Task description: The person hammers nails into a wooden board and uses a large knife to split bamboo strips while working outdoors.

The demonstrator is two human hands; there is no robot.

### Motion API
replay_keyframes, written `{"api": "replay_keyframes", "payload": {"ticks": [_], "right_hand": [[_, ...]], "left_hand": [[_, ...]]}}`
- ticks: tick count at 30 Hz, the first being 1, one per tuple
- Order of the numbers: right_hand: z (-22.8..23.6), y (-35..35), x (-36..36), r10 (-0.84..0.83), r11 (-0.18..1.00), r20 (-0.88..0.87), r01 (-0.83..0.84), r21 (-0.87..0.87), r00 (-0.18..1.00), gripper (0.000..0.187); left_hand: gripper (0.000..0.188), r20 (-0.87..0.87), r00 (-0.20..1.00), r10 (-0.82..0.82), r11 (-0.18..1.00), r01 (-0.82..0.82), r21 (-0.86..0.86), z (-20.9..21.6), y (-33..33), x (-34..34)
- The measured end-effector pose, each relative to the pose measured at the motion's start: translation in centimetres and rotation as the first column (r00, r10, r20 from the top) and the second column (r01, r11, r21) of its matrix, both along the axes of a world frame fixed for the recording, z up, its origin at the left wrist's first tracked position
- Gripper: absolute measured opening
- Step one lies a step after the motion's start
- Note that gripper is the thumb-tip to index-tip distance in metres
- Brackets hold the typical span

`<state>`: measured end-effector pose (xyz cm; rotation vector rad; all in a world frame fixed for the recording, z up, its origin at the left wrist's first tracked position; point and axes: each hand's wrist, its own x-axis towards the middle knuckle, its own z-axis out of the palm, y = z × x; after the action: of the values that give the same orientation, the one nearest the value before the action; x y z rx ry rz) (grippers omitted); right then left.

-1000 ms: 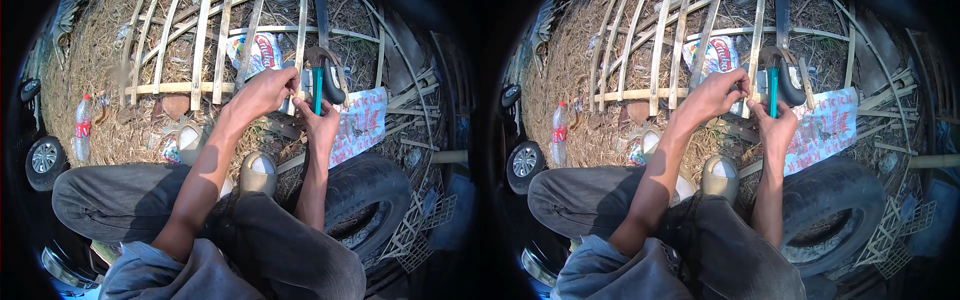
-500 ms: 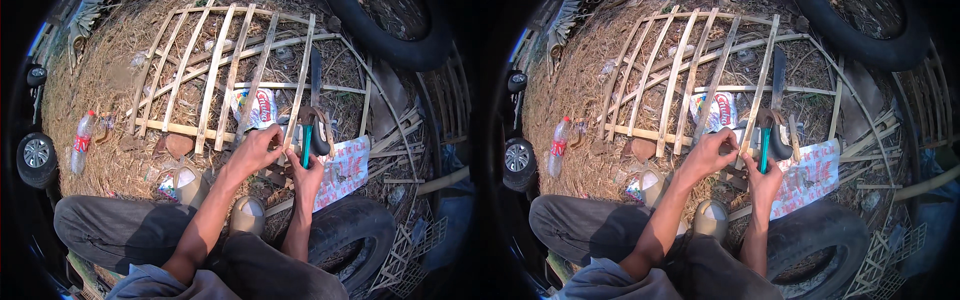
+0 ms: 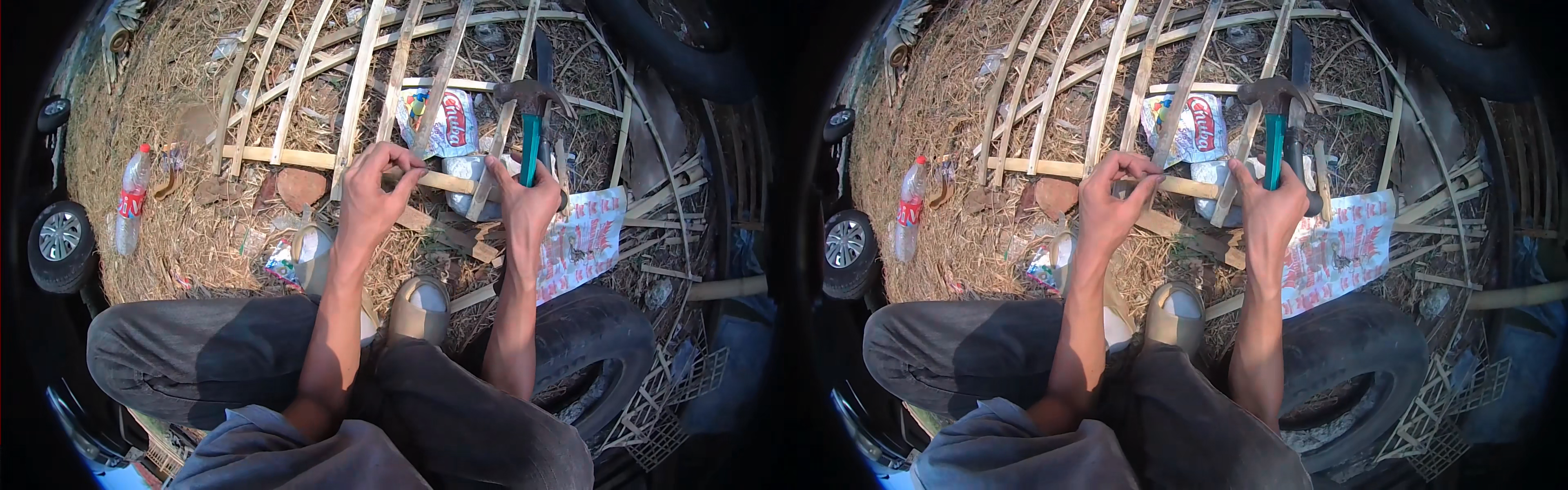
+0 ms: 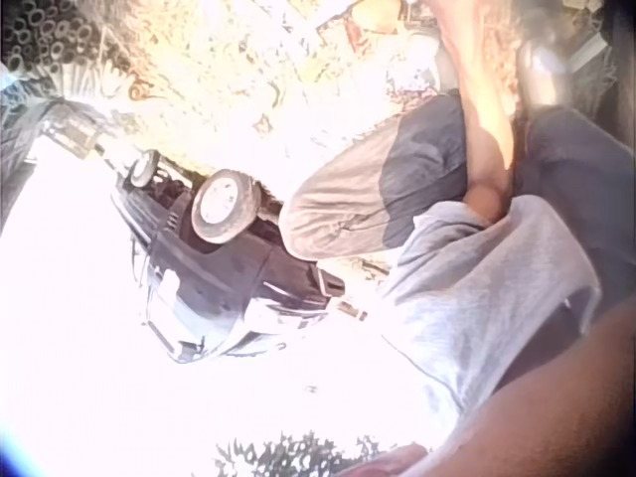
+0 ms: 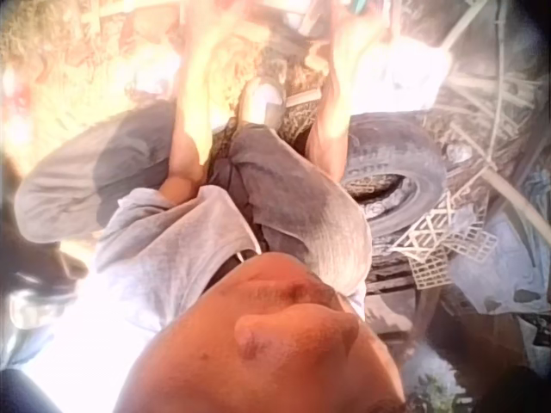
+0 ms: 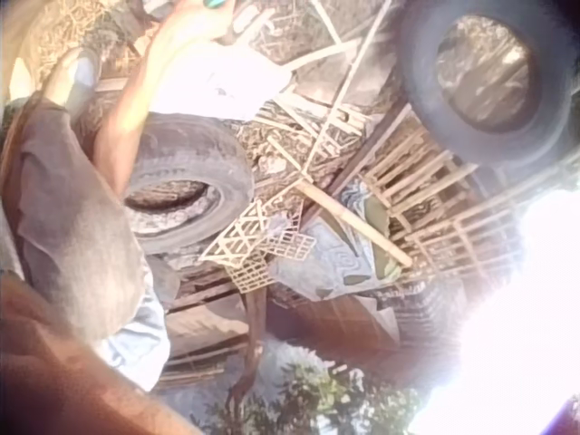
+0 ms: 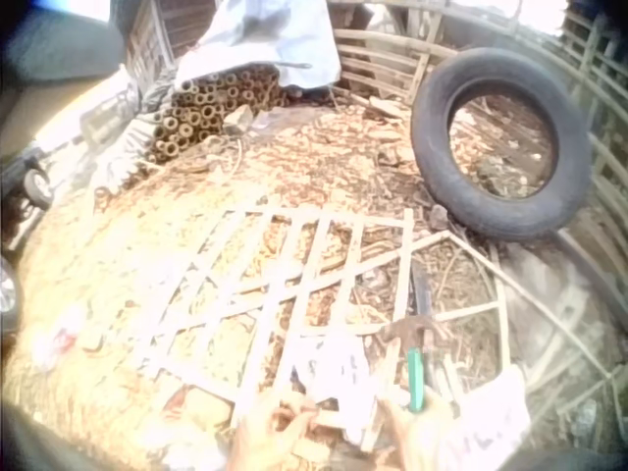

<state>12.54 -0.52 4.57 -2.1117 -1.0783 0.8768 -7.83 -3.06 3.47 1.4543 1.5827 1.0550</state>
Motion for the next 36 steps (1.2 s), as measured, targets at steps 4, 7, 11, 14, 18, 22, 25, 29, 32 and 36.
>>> {"api": "replay_keyframes", "payload": {"ticks": [4,7,11,14,18,22,25,29,32,36], "right_hand": [[-2.8,-0.1,1.1,0.038,0.998,-0.104,-0.033,0.049,0.994,0.038],[-2.1,0.3,2.0,0.094,0.995,-0.126,-0.097,-0.019,0.988,0.034],[-2.8,0.4,3.4,0.138,0.986,-0.159,-0.15,-0.069,0.978,0.032],[-2.7,0.7,3.9,0.147,0.988,-0.179,-0.155,-0.03,0.973,0.031],[-2.1,0.7,3.5,0.183,0.981,-0.165,-0.192,-0.038,0.969,0.031],[-2.3,0.7,4.0,0.211,0.975,-0.142,-0.219,-0.044,0.967,0.032],[-2.4,0.6,3.7,0.173,0.981,-0.11,-0.181,-0.066,0.979,0.033],[-3.1,0.5,3.7,0.147,0.985,-0.141,-0.158,-0.068,0.979,0.033],[-3.0,0.8,3.7,0.144,0.986,-0.167,-0.155,-0.055,0.975,0.033],[-2.4,0.9,3.9,0.13,0.985,-0.053,-0.135,-0.106,0.99,0.033]], "left_hand": [[0.022,0.003,0.998,0.058,0.995,-0.058,0.083,-1.3,0.4,0.4],[0.021,0.009,0.999,0.042,0.998,-0.042,0.037,-1.4,0.1,0.7],[0.021,0.039,0.998,0.057,0.998,-0.058,0.025,-1.8,0.0,0.7],[0.021,0.059,0.997,0.059,0.998,-0.06,0.019,-2.4,0.2,0.9],[0.022,-0.067,0.996,0.058,0.993,-0.051,0.102,-1.9,0.1,1.2],[0.021,-0.18,0.984,0.015,0.998,-0.005,0.056,-1.3,0.3,2.2],[0.019,-0.159,0.987,0.035,0.997,-0.022,0.081,-0.8,0.4,3.3],[0.015,-0.039,0.998,-0.057,0.997,0.059,0.057,-1.2,0.3,5.3],[0.015,-0.034,0.995,-0.091,0.99,0.094,0.103,-0.6,0.6,6.8],[0.017,-0.021,0.988,-0.15,0.988,0.151,0.044,-1.4,0.7,7.8]]}}
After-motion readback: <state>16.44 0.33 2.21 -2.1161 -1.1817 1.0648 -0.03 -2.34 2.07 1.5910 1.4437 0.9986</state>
